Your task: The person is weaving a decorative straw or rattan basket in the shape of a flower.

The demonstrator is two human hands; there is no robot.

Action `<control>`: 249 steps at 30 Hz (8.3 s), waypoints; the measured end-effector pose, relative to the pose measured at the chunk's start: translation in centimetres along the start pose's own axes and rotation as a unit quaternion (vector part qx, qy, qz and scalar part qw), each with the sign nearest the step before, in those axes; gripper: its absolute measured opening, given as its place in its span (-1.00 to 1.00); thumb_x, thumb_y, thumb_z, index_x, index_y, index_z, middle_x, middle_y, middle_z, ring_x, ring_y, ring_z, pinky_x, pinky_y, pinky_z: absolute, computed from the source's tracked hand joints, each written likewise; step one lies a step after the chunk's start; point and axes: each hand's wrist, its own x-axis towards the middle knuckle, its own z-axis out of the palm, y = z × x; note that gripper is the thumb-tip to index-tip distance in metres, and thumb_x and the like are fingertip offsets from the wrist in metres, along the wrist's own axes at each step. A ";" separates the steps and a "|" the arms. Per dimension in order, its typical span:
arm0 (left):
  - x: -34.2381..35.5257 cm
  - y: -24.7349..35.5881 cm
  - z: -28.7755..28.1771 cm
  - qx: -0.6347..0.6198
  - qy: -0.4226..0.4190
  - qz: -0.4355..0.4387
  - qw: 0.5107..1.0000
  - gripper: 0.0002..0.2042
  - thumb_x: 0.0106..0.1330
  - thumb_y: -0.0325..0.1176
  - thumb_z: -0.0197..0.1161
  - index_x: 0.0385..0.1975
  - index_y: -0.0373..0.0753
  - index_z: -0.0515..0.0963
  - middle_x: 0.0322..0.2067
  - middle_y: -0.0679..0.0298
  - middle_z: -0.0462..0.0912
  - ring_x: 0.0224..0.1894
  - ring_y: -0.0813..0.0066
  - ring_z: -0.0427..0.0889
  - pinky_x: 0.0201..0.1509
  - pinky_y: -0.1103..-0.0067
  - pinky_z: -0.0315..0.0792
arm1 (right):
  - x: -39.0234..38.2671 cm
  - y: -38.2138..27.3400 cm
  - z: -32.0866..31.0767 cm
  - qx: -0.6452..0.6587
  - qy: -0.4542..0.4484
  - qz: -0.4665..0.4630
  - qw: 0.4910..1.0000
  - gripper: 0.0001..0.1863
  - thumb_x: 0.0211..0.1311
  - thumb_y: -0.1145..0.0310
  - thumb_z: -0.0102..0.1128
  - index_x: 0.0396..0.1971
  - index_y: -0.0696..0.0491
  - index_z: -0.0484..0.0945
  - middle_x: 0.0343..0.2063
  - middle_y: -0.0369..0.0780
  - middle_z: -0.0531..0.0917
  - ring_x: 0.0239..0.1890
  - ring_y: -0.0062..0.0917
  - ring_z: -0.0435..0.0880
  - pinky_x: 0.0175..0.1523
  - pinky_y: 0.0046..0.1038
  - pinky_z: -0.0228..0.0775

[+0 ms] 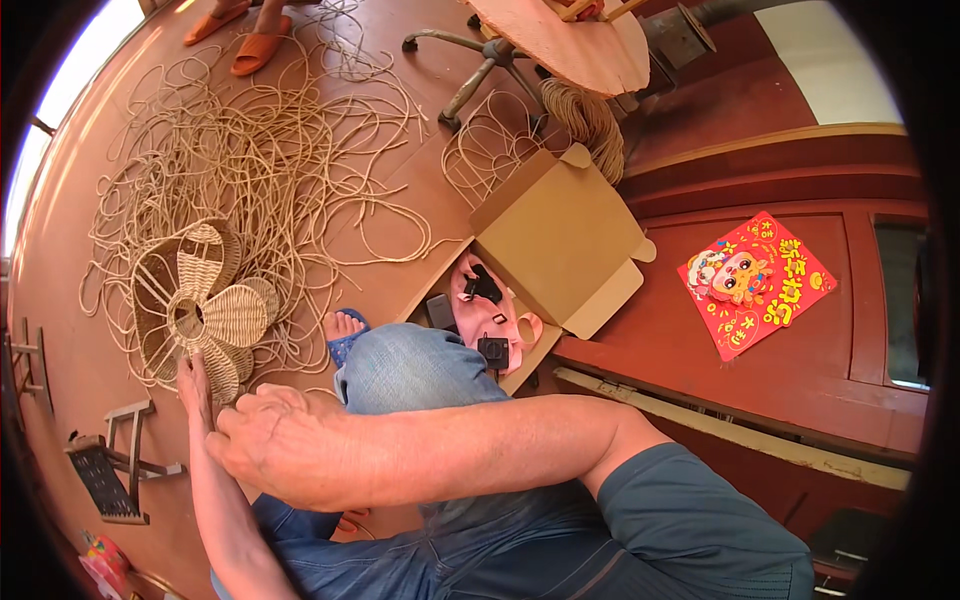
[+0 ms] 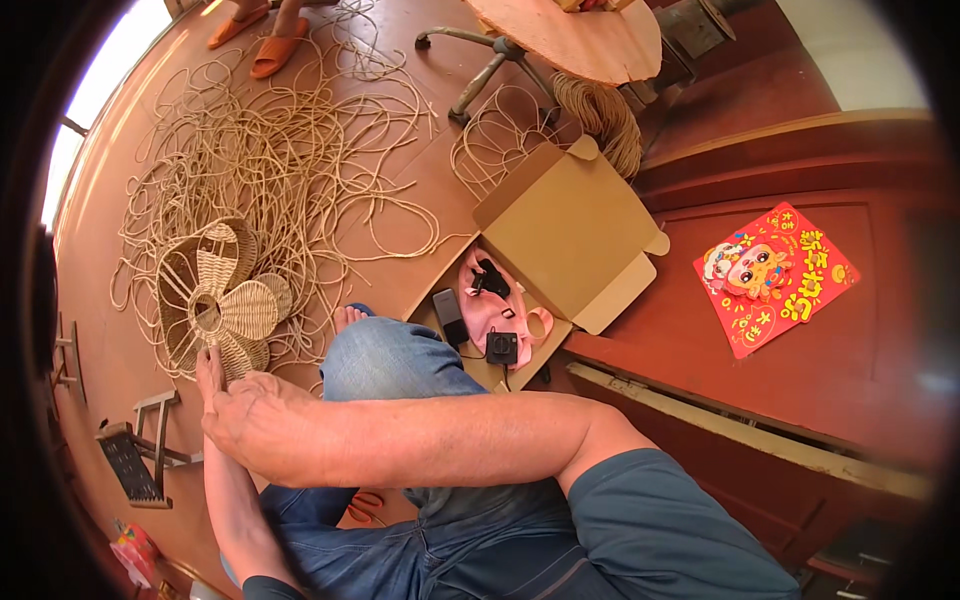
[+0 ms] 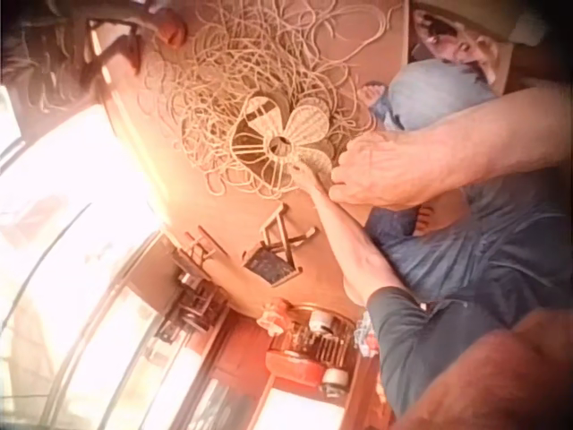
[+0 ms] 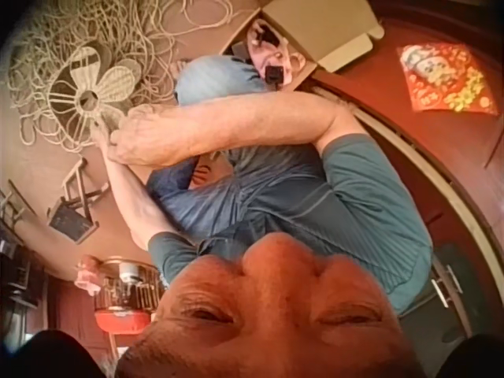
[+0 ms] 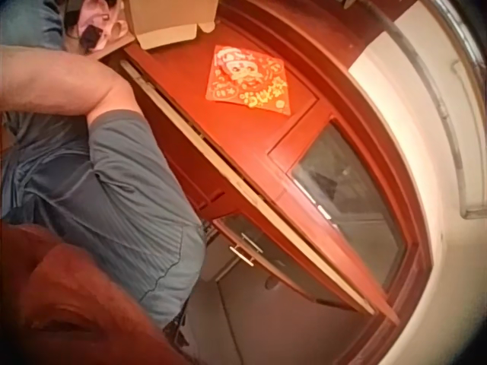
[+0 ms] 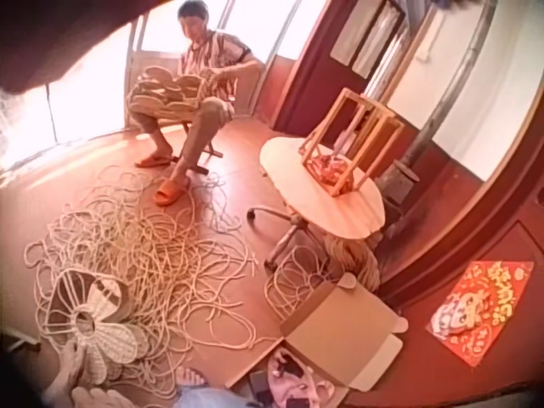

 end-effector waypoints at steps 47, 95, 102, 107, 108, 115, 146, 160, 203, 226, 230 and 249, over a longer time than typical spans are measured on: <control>-47.1 24.8 -5.1 -0.123 0.075 0.063 0.988 -0.32 0.51 -0.11 0.36 0.45 -0.47 0.36 0.15 -0.30 0.66 0.23 -0.22 0.67 0.34 0.16 0.52 | -3.9 -2.6 -2.4 -0.171 0.106 -0.118 0.972 -0.66 0.33 0.07 0.48 -0.50 -0.01 0.69 -0.53 -0.24 0.65 -0.39 -0.28 0.69 -0.18 -0.21 0.51; -42.0 25.8 -23.4 -0.069 0.367 0.262 0.890 -0.86 0.47 -0.35 0.45 -0.24 -0.29 0.69 -0.35 0.17 0.66 -0.29 0.19 0.68 -0.19 0.33 0.53 | -4.4 -7.0 -6.5 -0.051 0.049 -0.093 0.993 -0.73 0.32 0.18 0.51 -0.38 0.05 0.64 -0.43 -0.22 0.65 -0.32 -0.26 0.68 -0.10 -0.22 0.50; -44.3 28.5 -24.8 -0.104 0.326 0.250 0.906 -0.81 0.52 -0.33 0.42 -0.27 -0.34 0.66 -0.42 0.18 0.62 -0.37 0.31 0.62 -0.25 0.40 0.49 | -1.4 -10.8 -7.4 -0.150 0.196 -0.271 0.930 -0.63 0.33 0.18 0.52 0.05 -0.04 0.67 0.03 -0.18 0.72 0.17 -0.22 0.65 0.31 -0.16 0.40; -45.5 30.6 -25.7 -0.140 0.296 0.261 0.908 -0.83 0.52 -0.35 0.42 -0.26 -0.34 0.67 -0.43 0.19 0.62 -0.39 0.34 0.59 -0.26 0.42 0.48 | 1.0 -13.9 -5.4 -0.158 0.091 -0.340 0.922 -0.60 0.33 0.06 0.49 0.10 -0.17 0.71 0.16 -0.27 0.67 0.28 -0.32 0.60 0.43 -0.12 0.28; -45.9 30.8 -25.8 -0.141 0.283 0.264 0.911 -0.83 0.51 -0.36 0.43 -0.25 -0.34 0.67 -0.43 0.19 0.62 -0.39 0.37 0.59 -0.26 0.44 0.48 | 1.2 -14.3 -4.8 -0.158 0.088 -0.360 0.915 -0.64 0.33 0.06 0.48 0.06 -0.17 0.72 0.17 -0.27 0.67 0.29 -0.32 0.60 0.45 -0.11 0.27; -47.4 28.1 -27.7 -0.245 0.302 0.174 0.905 -0.84 0.50 -0.38 0.45 -0.25 -0.36 0.69 -0.45 0.25 0.62 -0.36 0.51 0.60 -0.22 0.54 0.51 | 2.9 -14.1 -4.9 -0.169 0.067 -0.378 0.908 -0.78 0.47 0.08 0.36 -0.16 -0.09 0.73 0.09 -0.33 0.74 0.26 -0.36 0.65 0.41 -0.14 0.31; -47.1 21.3 -11.4 -0.378 0.242 0.012 0.894 -0.55 0.55 -0.38 0.20 0.37 -0.38 0.42 0.10 0.07 0.71 -0.05 0.39 0.74 0.09 0.47 0.64 | 5.1 -10.2 -12.2 0.273 0.082 -0.108 0.952 -0.61 0.75 0.16 0.15 -0.08 0.17 0.79 -0.27 -0.41 0.71 -0.17 -0.78 0.58 0.05 -0.61 0.45; -40.9 23.0 -31.3 0.071 0.357 0.118 0.924 -0.60 0.59 -0.46 -0.01 0.34 -0.15 0.54 -0.02 -0.24 0.72 0.05 -0.29 0.73 0.06 0.06 0.57 | -2.9 -9.0 -10.6 0.135 0.261 -0.188 0.937 -0.75 0.61 0.31 0.31 -0.23 0.20 0.73 -0.04 -0.12 0.79 -0.06 -0.41 0.76 0.07 -0.39 0.58; -45.8 31.2 -10.5 -0.367 -0.113 0.099 0.918 -0.73 0.65 -0.29 0.28 0.16 -0.29 0.71 -0.36 0.43 0.66 -0.44 0.80 0.52 -0.38 0.76 0.44 | -16.9 -6.0 -2.0 0.016 0.042 -0.059 0.997 -0.89 0.44 0.35 0.41 -0.23 0.06 0.70 -0.42 -0.20 0.61 -0.37 -0.21 0.52 -0.19 -0.24 0.38; -53.8 26.6 -8.0 -0.283 0.029 0.041 0.958 -0.77 0.70 -0.30 0.20 -0.18 -0.33 0.63 -0.31 0.27 0.58 -0.32 0.51 0.64 -0.24 0.55 0.55 | -15.7 -5.7 -5.2 0.077 -0.192 0.033 0.978 -0.73 0.55 0.42 0.18 0.16 0.07 0.47 -0.26 -0.10 0.73 -0.13 -0.08 0.80 -0.01 -0.13 0.61; -54.0 25.9 -7.0 -0.321 0.051 0.028 0.945 -0.79 0.71 -0.32 0.19 -0.09 -0.34 0.66 -0.19 0.24 0.60 -0.23 0.52 0.69 -0.24 0.59 0.64 | -15.7 -5.9 -5.2 0.106 -0.197 0.055 0.973 -0.74 0.55 0.41 0.21 0.14 0.08 0.47 -0.25 -0.11 0.71 -0.15 -0.09 0.79 -0.01 -0.16 0.60; -46.5 21.2 -14.8 -0.525 -0.060 0.013 0.849 -0.68 0.72 -0.13 0.19 -0.19 -0.27 0.65 -0.33 0.36 0.72 -0.27 0.64 0.72 -0.10 0.63 0.62 | -18.5 -7.9 -0.2 0.364 -0.165 0.131 0.907 -0.88 0.60 0.60 0.06 0.02 0.15 0.46 -0.20 -0.25 0.61 -0.25 -0.62 0.70 -0.11 -0.52 0.58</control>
